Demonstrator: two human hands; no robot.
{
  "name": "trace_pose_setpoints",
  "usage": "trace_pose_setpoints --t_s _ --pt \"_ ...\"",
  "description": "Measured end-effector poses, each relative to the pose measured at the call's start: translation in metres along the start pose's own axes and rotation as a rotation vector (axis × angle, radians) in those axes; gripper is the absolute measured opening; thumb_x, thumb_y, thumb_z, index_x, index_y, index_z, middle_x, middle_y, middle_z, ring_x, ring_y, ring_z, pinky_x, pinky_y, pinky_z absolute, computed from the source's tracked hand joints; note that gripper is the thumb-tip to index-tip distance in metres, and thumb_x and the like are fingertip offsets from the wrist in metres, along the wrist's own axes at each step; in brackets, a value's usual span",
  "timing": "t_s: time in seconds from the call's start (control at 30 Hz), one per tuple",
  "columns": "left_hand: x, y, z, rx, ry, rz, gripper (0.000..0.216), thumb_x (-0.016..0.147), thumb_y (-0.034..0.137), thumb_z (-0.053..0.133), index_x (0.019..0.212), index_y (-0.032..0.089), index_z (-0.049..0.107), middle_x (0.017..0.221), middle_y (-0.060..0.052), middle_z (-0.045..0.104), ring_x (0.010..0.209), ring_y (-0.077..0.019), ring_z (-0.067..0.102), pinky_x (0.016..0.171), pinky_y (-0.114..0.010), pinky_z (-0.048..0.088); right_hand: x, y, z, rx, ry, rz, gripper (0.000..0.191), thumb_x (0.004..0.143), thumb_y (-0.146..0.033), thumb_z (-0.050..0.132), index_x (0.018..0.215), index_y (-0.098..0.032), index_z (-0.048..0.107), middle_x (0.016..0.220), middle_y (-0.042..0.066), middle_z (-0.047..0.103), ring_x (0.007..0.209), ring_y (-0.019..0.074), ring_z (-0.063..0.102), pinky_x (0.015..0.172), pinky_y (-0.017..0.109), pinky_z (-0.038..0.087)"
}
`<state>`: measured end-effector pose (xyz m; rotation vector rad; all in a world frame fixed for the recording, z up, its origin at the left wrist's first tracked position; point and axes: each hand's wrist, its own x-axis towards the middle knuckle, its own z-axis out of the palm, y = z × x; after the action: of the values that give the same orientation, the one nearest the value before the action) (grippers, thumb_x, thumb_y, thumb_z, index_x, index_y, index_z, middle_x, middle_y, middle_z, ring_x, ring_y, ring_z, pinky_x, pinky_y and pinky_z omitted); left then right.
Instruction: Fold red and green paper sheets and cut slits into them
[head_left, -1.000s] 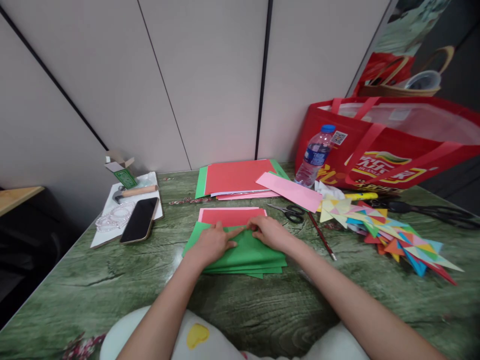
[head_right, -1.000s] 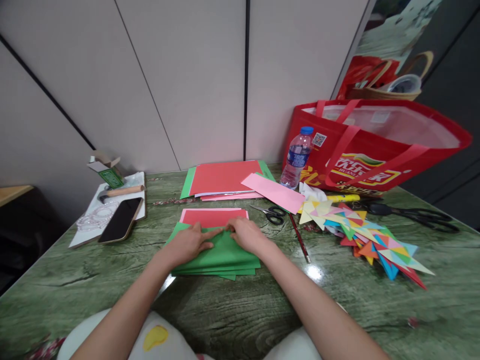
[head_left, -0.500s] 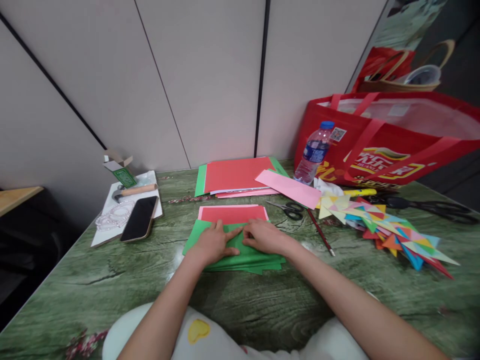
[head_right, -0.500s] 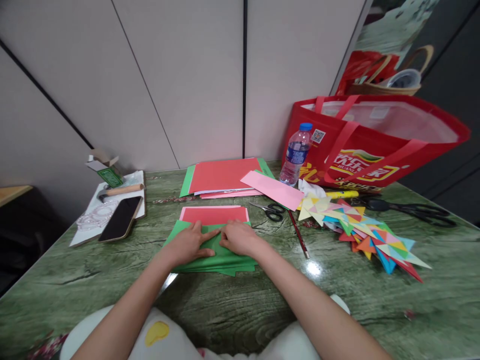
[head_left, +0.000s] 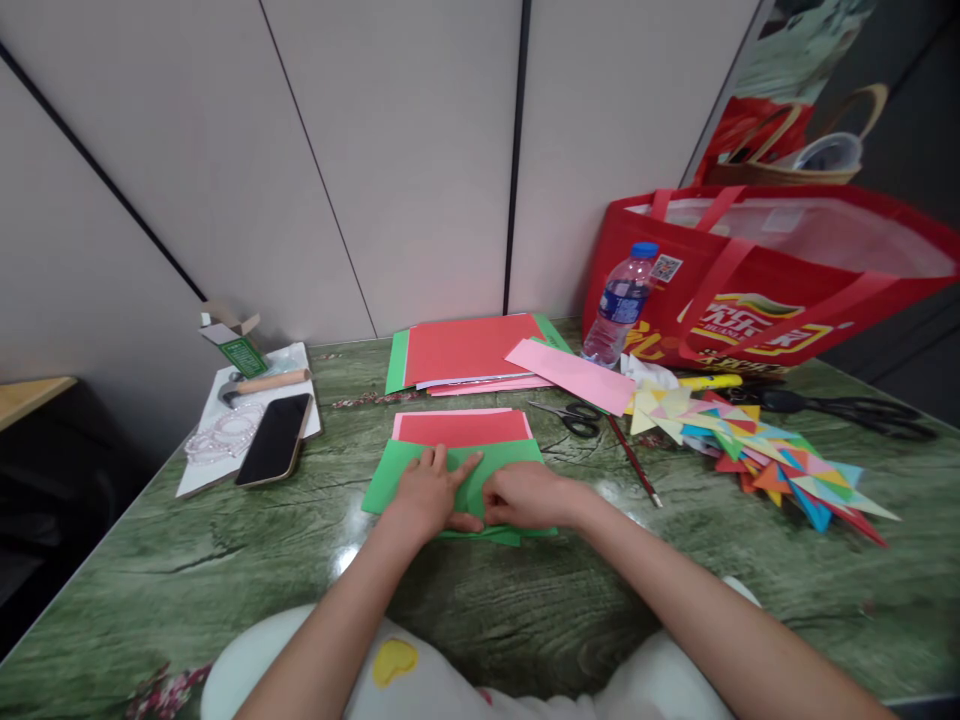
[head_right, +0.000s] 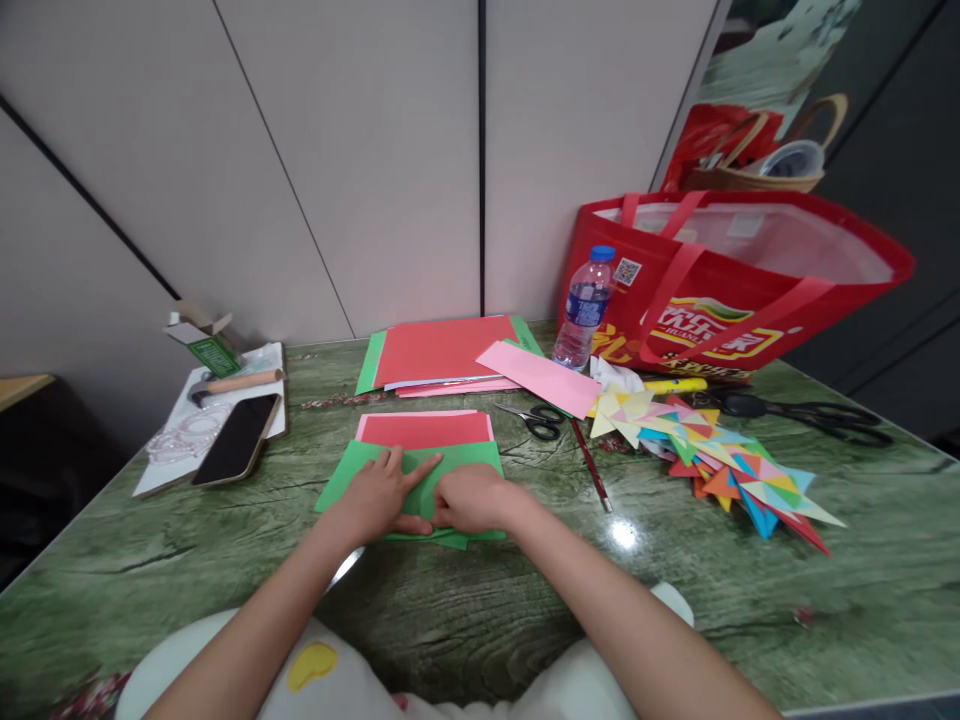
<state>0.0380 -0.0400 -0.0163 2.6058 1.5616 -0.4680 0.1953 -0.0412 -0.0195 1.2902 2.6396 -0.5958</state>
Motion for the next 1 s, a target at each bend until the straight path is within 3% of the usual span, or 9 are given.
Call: trace_pose_setpoints --t_s 0.27,0.53,0.77,1.0 --pt "0.002 0.002 0.003 0.018 0.000 -0.009 0.099 0.055 0.066 0.059 0.137 0.030 0.019 0.119 -0.019 0.045 0.105 -0.0350 0.044 0.082 -0.041 0.035 -0.004 -0.009 0.001 0.004 -0.063 -0.064 0.022 0.075 -0.022 0.045 0.073 -0.020 0.067 0.071 0.004 0.069 0.065 0.0178 0.060 0.051 0.022 0.033" --pt "0.002 0.007 -0.004 -0.037 -0.080 -0.073 0.107 0.049 0.065 0.064 0.137 0.030 0.015 0.130 -0.021 0.036 0.114 -0.0373 0.037 0.087 -0.046 0.032 -0.007 -0.015 -0.008 0.012 -0.161 0.115 0.021 0.066 -0.020 0.052 0.074 -0.016 0.071 0.074 0.010 0.070 0.069 0.0250 0.064 0.050 0.025 0.038" --pt "-0.002 -0.003 -0.008 -0.076 -0.148 -0.132 0.116 0.039 0.052 0.076 0.137 0.033 0.015 0.131 -0.020 0.034 0.116 -0.0397 0.035 0.084 -0.050 0.037 -0.015 0.001 -0.017 0.181 -0.336 0.216 0.019 0.062 -0.017 0.053 0.066 -0.016 0.071 0.065 0.006 0.071 0.064 0.0190 0.065 0.046 0.020 0.040" --pt "-0.012 -0.018 -0.015 -0.070 -0.234 -0.189 0.129 0.033 0.035 0.082 0.138 0.029 0.008 0.131 -0.022 0.034 0.117 -0.0396 0.038 0.087 -0.045 0.037 -0.028 0.016 -0.015 0.345 -0.413 0.302 0.020 0.062 -0.013 0.049 0.066 -0.010 0.068 0.070 0.010 0.071 0.063 0.0184 0.066 0.048 0.019 0.044"
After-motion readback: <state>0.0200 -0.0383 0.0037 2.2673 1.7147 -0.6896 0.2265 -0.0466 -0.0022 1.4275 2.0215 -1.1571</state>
